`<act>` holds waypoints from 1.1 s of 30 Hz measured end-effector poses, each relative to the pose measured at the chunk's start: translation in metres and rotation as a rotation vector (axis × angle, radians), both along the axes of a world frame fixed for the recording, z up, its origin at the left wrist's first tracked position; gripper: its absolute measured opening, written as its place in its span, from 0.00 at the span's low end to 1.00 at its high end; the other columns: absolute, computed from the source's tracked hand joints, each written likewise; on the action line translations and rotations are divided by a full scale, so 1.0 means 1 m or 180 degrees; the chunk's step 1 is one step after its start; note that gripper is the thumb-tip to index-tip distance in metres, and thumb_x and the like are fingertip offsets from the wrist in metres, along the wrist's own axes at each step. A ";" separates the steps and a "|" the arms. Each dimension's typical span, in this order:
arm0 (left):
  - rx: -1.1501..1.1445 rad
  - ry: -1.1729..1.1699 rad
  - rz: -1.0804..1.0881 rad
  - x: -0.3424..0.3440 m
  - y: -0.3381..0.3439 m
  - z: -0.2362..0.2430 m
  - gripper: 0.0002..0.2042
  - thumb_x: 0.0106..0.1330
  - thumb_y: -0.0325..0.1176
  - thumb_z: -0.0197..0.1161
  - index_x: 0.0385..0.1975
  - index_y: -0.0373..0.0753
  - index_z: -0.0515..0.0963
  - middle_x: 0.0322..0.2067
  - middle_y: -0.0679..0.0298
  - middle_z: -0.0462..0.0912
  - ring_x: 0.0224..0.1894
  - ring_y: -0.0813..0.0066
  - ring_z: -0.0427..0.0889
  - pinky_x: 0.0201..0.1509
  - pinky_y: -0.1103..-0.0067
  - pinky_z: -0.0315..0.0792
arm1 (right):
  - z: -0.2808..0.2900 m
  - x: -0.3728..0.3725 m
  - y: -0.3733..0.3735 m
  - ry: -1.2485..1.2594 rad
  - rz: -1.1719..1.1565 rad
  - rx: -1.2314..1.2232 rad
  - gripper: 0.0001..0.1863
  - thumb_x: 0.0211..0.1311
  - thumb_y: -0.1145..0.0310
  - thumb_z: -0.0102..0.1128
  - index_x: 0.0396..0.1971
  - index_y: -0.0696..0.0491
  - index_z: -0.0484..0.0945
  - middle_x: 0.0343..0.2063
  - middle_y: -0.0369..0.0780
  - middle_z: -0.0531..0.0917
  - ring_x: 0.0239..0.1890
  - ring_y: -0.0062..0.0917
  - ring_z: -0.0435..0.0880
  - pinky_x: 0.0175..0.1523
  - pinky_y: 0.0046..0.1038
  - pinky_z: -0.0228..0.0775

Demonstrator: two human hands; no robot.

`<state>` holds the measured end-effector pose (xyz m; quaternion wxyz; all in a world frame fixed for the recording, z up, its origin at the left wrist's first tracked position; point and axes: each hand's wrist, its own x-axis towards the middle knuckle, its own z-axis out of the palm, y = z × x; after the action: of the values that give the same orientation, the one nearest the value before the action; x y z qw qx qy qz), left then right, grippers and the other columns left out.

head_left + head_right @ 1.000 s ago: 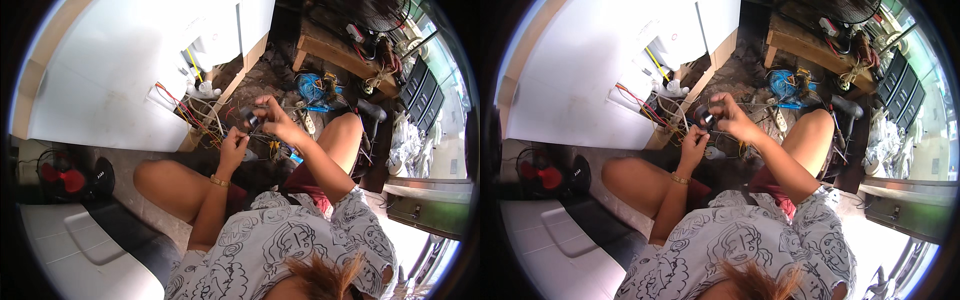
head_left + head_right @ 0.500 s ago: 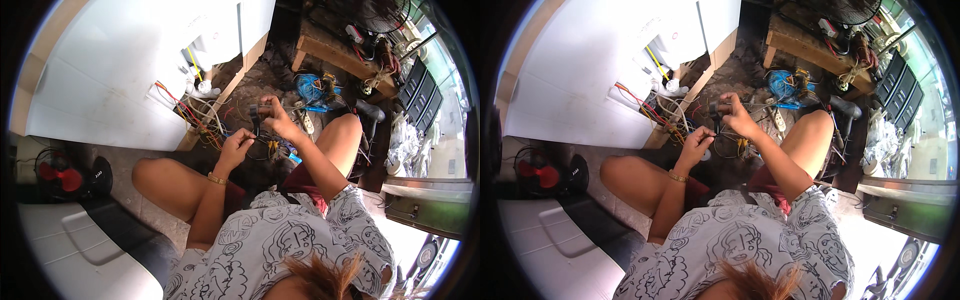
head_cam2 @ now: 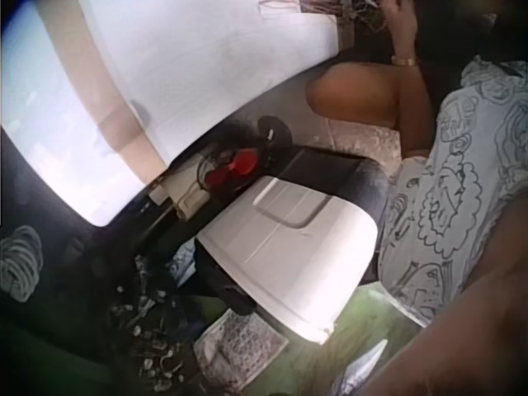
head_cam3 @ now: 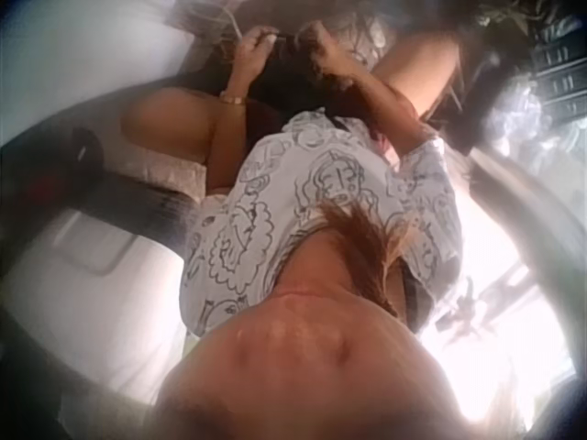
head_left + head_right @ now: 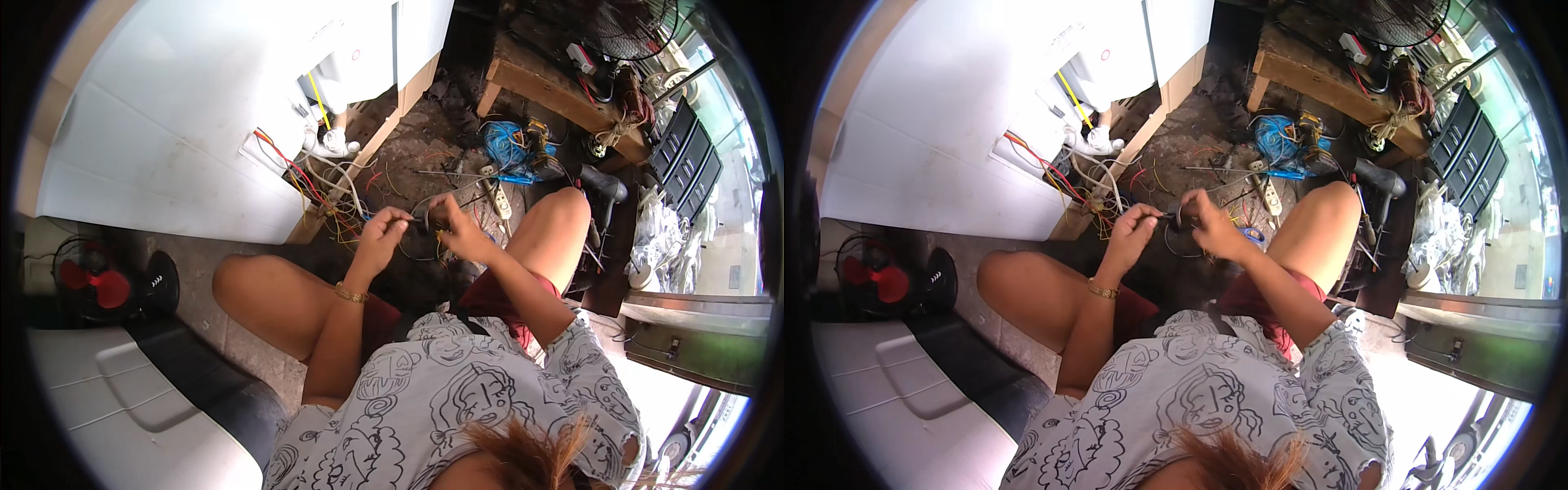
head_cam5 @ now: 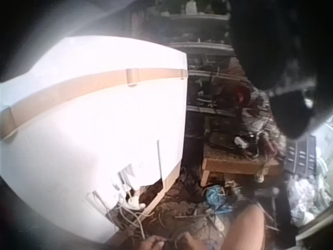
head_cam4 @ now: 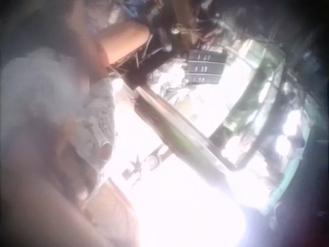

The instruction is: The person connects and organizes electrical wires within a white appliance by hand, sorting through multiple colored wires and joining them together.

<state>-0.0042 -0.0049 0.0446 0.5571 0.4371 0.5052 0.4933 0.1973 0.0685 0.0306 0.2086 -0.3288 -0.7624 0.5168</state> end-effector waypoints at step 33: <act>0.0484 0.0368 0.1045 -0.003 0.002 0.001 0.04 0.63 0.23 0.57 0.36 0.33 0.73 0.28 0.66 0.79 0.31 0.86 0.76 0.35 0.87 0.68 | 0.081 -0.023 -0.026 0.1354 0.0384 -0.1267 0.38 0.39 0.86 0.46 0.57 0.50 0.51 0.40 0.42 0.77 0.44 0.27 0.76 0.47 0.24 0.62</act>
<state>-0.0069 -0.0026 0.0452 0.4046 0.4172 0.5622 0.5884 0.1745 0.0429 0.1114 0.2641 -0.2016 -0.6034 0.7249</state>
